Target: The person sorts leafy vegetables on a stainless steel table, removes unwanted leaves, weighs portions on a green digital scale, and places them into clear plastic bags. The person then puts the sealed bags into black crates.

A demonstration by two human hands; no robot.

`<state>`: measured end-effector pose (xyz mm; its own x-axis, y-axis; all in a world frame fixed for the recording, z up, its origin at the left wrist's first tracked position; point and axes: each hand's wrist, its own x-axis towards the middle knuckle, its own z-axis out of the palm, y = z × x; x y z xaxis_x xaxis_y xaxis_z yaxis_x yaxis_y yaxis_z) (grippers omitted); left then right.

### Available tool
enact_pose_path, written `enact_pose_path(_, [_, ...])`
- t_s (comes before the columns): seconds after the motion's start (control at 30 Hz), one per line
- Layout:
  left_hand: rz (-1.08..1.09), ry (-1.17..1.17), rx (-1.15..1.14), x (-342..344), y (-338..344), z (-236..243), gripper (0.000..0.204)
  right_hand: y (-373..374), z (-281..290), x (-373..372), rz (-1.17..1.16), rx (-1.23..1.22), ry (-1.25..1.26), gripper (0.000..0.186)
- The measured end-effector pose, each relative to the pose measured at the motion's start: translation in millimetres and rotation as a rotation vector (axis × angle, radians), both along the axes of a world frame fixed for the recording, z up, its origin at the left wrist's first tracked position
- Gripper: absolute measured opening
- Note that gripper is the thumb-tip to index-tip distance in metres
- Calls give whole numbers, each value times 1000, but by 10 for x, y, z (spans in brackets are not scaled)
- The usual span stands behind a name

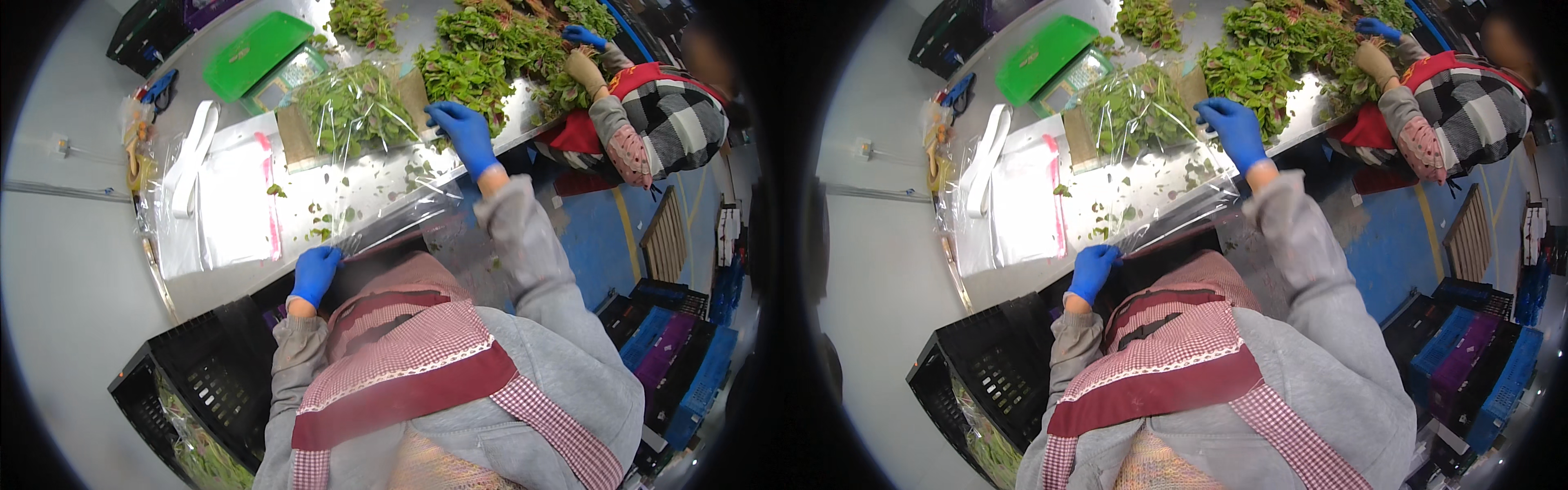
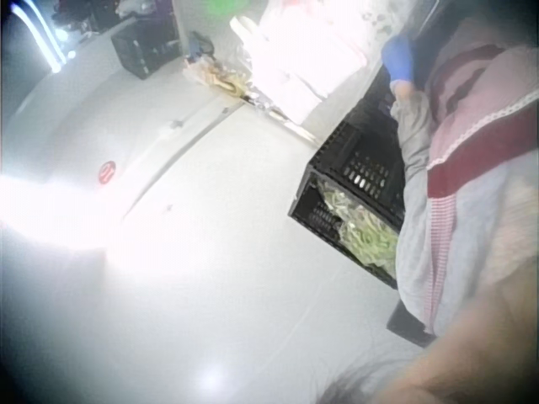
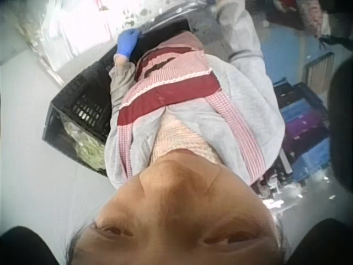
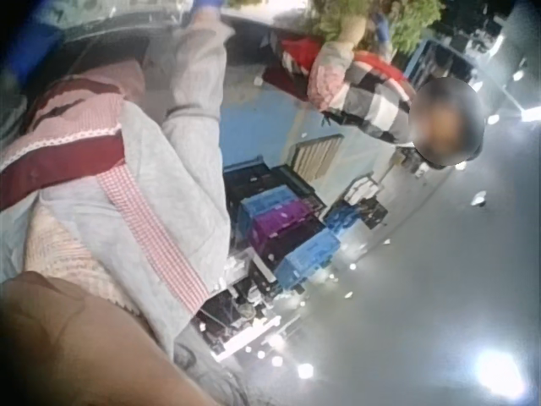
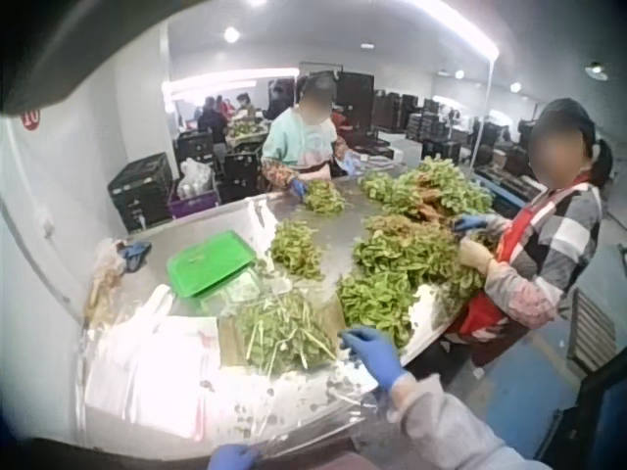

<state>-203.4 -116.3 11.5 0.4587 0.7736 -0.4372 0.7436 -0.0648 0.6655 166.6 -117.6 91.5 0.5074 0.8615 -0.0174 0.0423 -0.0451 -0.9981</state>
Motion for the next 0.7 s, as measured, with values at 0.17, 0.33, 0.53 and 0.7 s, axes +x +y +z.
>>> enact_pose_path(0.17, [63,-82,-48,15,-28,-151,33,1068,-880,582,-81,-287,-528,36])
enact_pose_path(0.33, [72,-14,40,76,-129,61,34,1473,-1011,574,36,-394,-751,34])
enact_pose_path(0.53, [71,-22,94,113,-175,98,36,1605,-746,1076,-248,-141,-410,30])
enact_pose_path(0.7, [-5,213,138,262,-99,235,33,1480,99,1331,-594,226,-428,29])
